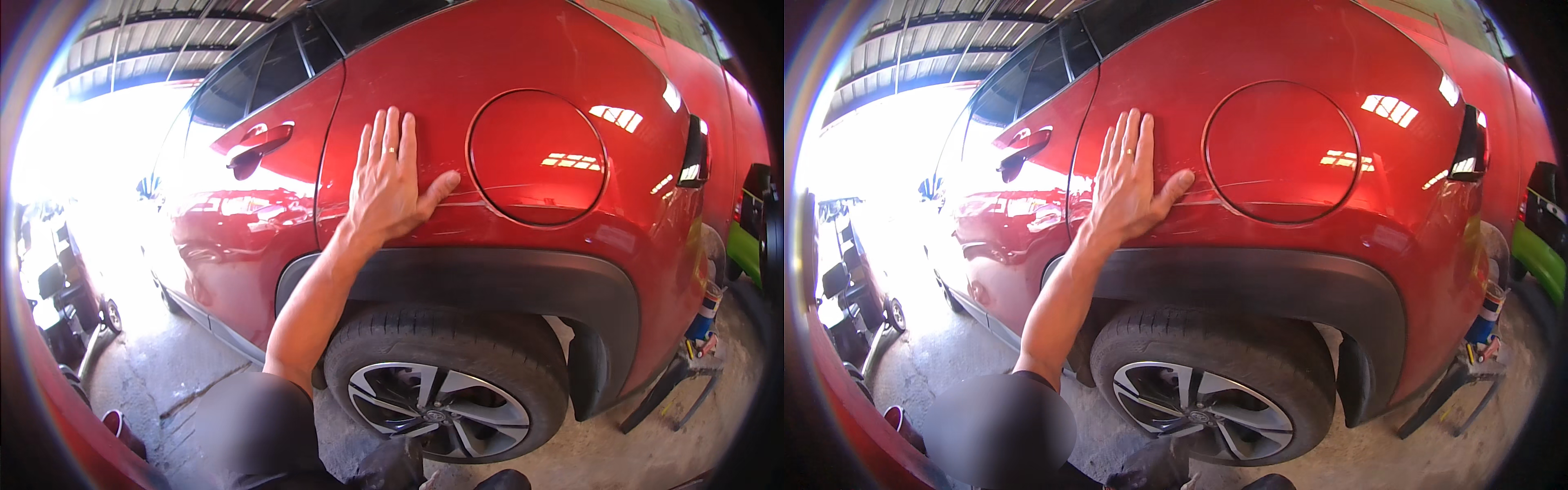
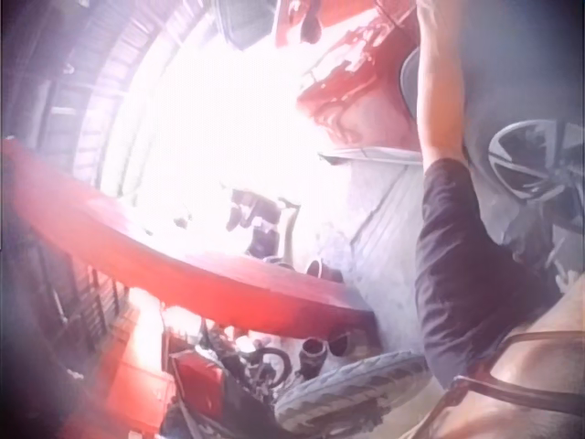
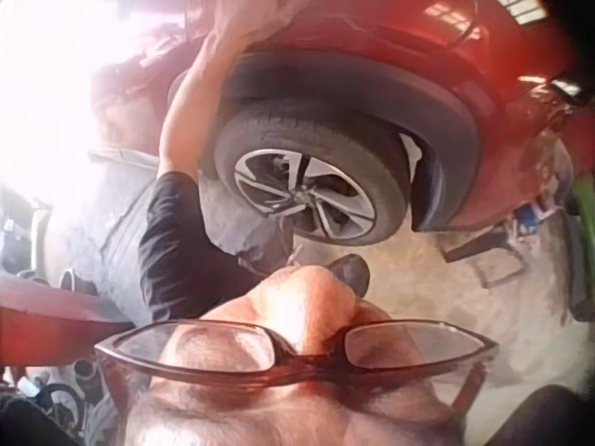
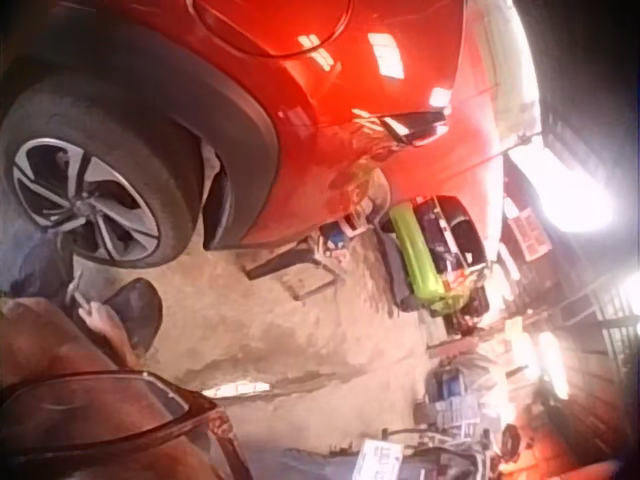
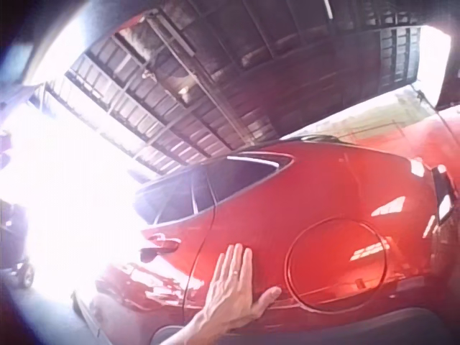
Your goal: The person uses a hammer to repeatedly tap a dent on the rear quarter panel of a red car. They frequently pause to feel the surface with their left hand to check the progress of the repair.
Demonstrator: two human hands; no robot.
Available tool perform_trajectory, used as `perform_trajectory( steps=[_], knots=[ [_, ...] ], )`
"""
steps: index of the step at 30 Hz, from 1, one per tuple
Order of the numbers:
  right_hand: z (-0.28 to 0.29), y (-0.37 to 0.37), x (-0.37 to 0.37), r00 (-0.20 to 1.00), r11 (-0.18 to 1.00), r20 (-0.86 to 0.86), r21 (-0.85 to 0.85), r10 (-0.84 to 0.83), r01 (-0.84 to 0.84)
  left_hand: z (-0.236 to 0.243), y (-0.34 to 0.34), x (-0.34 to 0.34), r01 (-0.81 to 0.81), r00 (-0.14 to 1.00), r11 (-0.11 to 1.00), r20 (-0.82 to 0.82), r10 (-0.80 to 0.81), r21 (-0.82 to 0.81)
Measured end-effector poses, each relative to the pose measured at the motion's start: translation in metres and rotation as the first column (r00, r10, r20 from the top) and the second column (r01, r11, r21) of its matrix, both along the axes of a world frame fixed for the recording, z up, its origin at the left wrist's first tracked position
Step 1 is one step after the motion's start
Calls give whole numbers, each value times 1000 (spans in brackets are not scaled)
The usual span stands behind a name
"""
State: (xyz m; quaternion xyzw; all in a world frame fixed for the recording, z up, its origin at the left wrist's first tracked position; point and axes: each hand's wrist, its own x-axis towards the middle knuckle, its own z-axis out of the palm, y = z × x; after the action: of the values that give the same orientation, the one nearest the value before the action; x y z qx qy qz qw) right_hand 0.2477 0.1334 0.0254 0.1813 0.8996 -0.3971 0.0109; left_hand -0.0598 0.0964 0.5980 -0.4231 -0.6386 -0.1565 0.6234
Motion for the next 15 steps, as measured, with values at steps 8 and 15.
perform_trajectory(
  steps=[8, 15],
  knots=[
    [-8, -6, 4, 1000, 1000, -11, -17, -5, 5, 79, 35, -8, 18, 988, 1000, 150, -21, 17],
    [-3, 0, 2, 995, 998, -81, 30, -56, 58, 4, 28, 22, 75, 995, 997, -59, -75, 4]
  ],
)
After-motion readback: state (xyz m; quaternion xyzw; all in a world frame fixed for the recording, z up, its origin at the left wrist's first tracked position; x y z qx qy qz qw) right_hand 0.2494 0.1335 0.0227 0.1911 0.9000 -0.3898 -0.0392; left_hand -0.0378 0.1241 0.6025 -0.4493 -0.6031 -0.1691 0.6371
